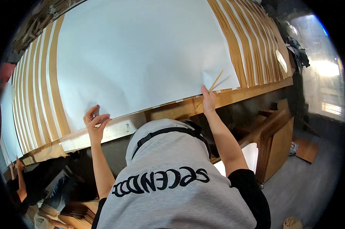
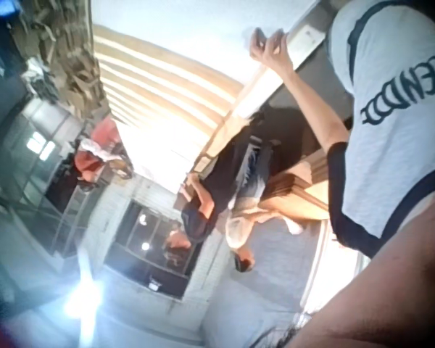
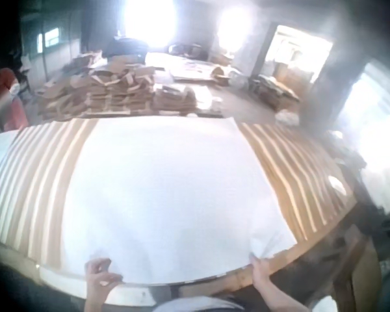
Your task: The person repeatedly picks up large white paper sheets and inserts them between brown sheets on a wooden frame. The person uses a thin wooden stick to help guide and separate the sheets during insertion.
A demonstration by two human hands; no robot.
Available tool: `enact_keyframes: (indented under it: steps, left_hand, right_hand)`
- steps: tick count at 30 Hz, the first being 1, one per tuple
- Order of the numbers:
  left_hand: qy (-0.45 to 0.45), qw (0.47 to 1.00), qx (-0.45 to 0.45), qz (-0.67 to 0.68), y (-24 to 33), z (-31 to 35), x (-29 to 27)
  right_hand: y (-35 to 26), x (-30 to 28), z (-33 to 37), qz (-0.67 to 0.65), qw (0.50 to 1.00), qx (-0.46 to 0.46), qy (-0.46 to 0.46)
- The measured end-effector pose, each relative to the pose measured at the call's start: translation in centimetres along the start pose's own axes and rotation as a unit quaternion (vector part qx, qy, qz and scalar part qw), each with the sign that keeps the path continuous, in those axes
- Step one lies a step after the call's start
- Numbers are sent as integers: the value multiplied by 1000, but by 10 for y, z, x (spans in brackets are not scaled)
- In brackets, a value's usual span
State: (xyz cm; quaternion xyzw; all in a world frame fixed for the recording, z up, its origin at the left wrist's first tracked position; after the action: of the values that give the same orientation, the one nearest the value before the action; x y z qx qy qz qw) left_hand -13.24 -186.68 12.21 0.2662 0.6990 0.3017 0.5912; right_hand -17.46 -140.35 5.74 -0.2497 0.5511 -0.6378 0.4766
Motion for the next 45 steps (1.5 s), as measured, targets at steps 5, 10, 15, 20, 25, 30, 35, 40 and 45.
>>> enact_keyframes:
  steps: [5,10,15,20,25,30,35,40,45]
  left_hand:
    - [-6,1000,-21,20,-4,0,4]
    - [-9,1000,-22,6,1,-2,5]
    - [-6,1000,-9,28,-3,-1,8]
    - [-26,999,-18,-3,-2,-2,9]
    - [-16,1000,3,17,-1,-1,10]
    - [-23,999,-10,20,-2,0,10]
    - [1,998,2,62,-4,-1,12]
    - [-5,1000,15,19,-2,-2,9]
    - [-7,999,30,38,-7,-3,11]
  right_hand:
    - [1,-3,-3,130,991,-27,-31]
    - [-21,-4,1,311,944,-95,-54]
    - [-32,-17,8,130,990,-15,54]
    - [-13,-27,-1,122,989,14,80]
    - [-5,-24,-1,136,988,-20,73]
    - [-9,-22,1,141,988,-15,68]
    - [-13,-20,2,71,995,13,75]
    - [-2,-31,2,-150,977,141,43]
    - [-25,-52,17,78,994,35,67]
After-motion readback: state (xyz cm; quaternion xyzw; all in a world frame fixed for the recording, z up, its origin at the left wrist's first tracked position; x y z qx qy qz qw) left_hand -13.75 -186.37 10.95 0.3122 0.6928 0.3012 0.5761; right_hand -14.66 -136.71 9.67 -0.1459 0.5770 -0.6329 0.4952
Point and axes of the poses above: each hand's wrist, its own z-axis away from the middle knuckle, its own x-axis out of the palm, y = z × x, the point moved 5 cm from there along -z, towards the middle knuckle
